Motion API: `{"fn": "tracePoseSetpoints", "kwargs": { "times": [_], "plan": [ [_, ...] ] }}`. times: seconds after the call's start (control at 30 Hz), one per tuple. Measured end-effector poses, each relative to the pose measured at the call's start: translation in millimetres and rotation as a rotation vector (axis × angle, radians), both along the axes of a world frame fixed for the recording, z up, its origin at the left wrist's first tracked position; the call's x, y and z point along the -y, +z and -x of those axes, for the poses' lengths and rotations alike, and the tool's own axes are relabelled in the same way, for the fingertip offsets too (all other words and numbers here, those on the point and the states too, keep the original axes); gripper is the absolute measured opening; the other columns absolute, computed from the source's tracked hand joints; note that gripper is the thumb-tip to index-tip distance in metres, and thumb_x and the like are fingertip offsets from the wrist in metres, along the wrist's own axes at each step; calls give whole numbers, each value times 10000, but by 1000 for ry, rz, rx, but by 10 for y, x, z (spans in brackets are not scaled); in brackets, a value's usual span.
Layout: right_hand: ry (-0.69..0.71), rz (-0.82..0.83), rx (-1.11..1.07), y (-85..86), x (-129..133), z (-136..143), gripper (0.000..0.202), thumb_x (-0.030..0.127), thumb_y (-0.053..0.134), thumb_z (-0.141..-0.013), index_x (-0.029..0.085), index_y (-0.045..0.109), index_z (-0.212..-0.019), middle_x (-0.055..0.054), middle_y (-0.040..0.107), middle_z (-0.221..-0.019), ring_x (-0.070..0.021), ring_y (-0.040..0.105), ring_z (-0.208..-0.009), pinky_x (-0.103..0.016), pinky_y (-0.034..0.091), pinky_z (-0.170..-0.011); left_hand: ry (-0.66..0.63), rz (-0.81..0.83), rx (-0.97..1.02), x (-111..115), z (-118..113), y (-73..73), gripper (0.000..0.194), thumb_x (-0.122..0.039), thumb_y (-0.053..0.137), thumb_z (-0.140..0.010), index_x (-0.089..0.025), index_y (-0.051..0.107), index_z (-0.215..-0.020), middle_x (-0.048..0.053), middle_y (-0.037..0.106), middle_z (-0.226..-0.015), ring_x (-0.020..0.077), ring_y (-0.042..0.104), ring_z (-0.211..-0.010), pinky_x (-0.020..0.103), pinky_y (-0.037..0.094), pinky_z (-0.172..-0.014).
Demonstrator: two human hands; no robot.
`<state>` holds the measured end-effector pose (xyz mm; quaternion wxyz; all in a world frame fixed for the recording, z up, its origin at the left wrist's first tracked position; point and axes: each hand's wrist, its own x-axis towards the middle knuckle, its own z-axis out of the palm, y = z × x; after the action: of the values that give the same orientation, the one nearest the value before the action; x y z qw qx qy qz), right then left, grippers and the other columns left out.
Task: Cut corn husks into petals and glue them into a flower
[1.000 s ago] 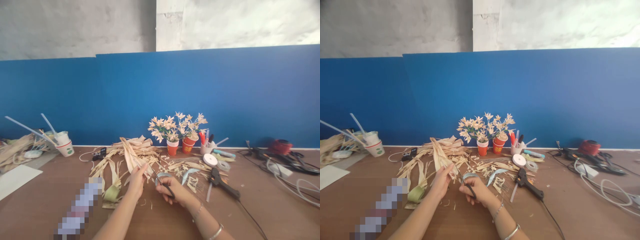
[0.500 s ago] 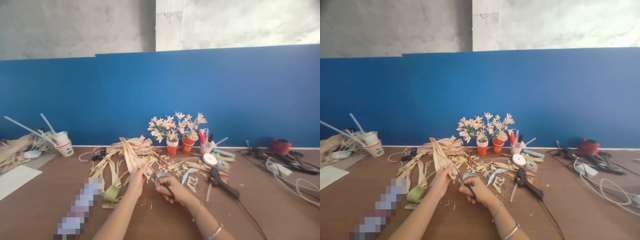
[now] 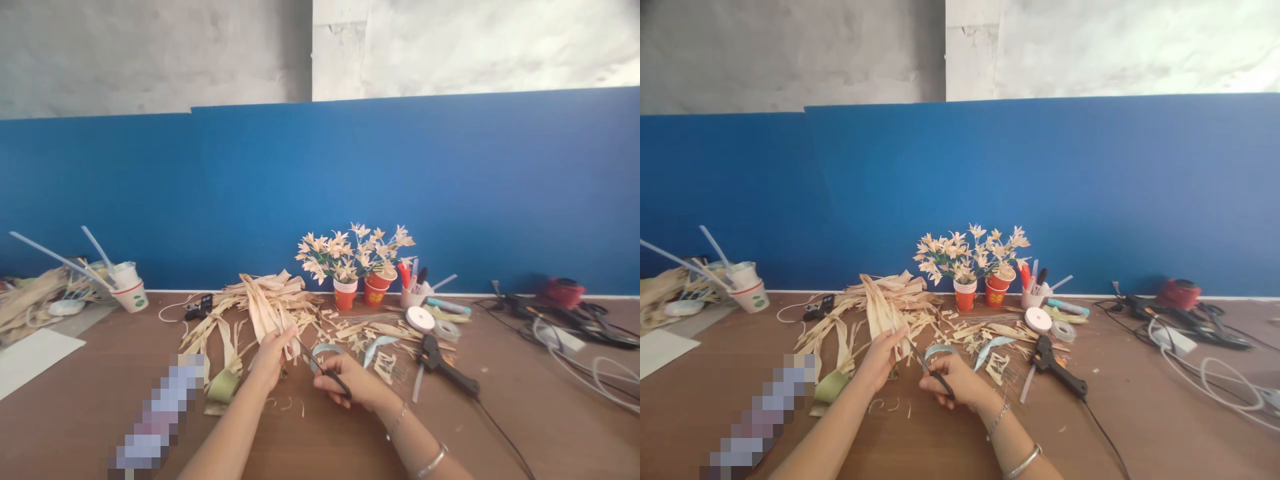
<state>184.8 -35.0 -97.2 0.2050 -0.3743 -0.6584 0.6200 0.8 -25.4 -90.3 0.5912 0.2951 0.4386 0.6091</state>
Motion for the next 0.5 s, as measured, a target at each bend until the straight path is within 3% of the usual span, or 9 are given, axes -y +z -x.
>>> {"fn": "tracePoseSetpoints", "kwargs": {
  "times": [0.17, 0.5],
  "plan": [
    [0, -3, 17, -19, -7, -6, 325, 456, 670, -719, 141, 589, -701, 69, 487, -416, -32, 388, -313, -118, 267, -289, -31, 4, -46, 16, 3, 24, 330, -366, 804, -548, -120, 618, -663, -36, 530, -490, 67, 437, -406, 181, 367, -377],
    [-18, 22, 36, 51, 16, 14, 329, 454, 675, -686, 135, 593, -697, 61, 515, -415, -44, 425, -315, -123, 305, -296, 53, -40, -156, -33, 34, -52, 333, -397, 781, -577, -113, 633, -669, -7, 593, -519, 91, 511, -460, 197, 394, -475]
  ]
}}
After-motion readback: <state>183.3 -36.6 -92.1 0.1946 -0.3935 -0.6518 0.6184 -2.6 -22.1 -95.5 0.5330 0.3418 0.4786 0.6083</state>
